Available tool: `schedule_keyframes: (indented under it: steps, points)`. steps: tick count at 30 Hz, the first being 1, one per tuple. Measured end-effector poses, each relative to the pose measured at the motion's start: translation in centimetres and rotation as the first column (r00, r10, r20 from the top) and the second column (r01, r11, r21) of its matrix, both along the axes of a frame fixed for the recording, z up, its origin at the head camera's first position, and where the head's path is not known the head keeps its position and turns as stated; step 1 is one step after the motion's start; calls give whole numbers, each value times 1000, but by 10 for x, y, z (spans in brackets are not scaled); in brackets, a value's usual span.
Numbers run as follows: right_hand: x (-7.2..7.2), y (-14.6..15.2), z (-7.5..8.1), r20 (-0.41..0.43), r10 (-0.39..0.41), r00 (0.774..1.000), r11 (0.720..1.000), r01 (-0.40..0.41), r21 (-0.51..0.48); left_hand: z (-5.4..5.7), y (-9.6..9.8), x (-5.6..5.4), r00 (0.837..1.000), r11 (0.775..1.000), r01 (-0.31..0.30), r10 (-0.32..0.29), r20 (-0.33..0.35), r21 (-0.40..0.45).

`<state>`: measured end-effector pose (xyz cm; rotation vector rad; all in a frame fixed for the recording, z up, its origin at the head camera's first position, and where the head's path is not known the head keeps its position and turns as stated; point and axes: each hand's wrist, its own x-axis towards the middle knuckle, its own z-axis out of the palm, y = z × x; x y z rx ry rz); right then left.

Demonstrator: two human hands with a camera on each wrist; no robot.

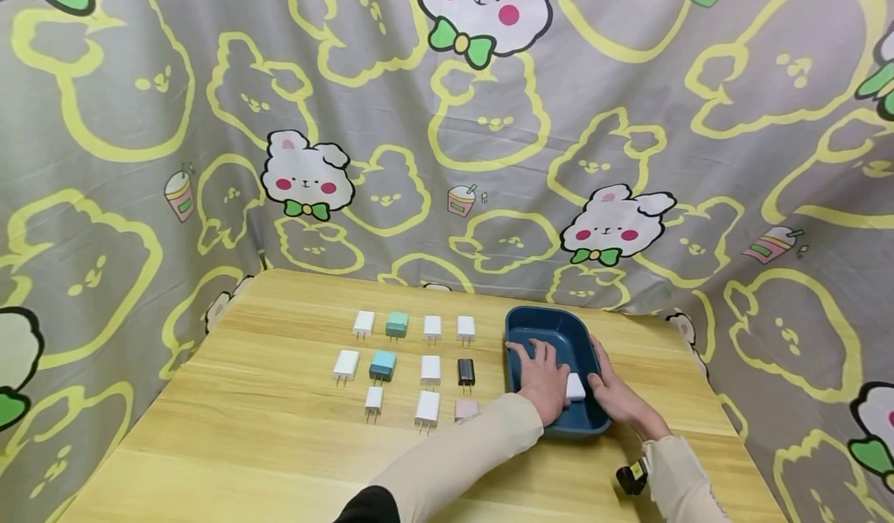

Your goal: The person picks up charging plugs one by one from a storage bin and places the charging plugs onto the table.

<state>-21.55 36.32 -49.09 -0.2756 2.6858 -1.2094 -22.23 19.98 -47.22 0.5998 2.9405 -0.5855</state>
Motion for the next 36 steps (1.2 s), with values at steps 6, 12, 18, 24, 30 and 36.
schedule_keyframes:
  steps: [6,12,18,24,30,36]
  points:
    - [1,0,-1,-3,-4,1000,1000,4,1,-3,-3,-1,1000,1000,-1,1,-1,-16]
    - [1,-1,-3,-27,0,1000,1000,0,1,-5,-6,-1,1000,1000,2,-2,-26,15]
    - [2,-1,-3,-43,-6,999,1000,6,-10,-5,-9,-1,999,998,5,-2,-54,56]
    - [2,-2,-1,-37,-1,999,1000,0,-16,-5,-11,-3,996,994,-5,14,-85,107]
    - [3,-2,-1,-28,5,1000,1000,-6,-17,-2,-13,-1,995,989,-5,20,-100,150]
    - [5,-3,1,-39,4,999,1000,-5,-12,4,-17,1,992,981,2,22,-123,192]
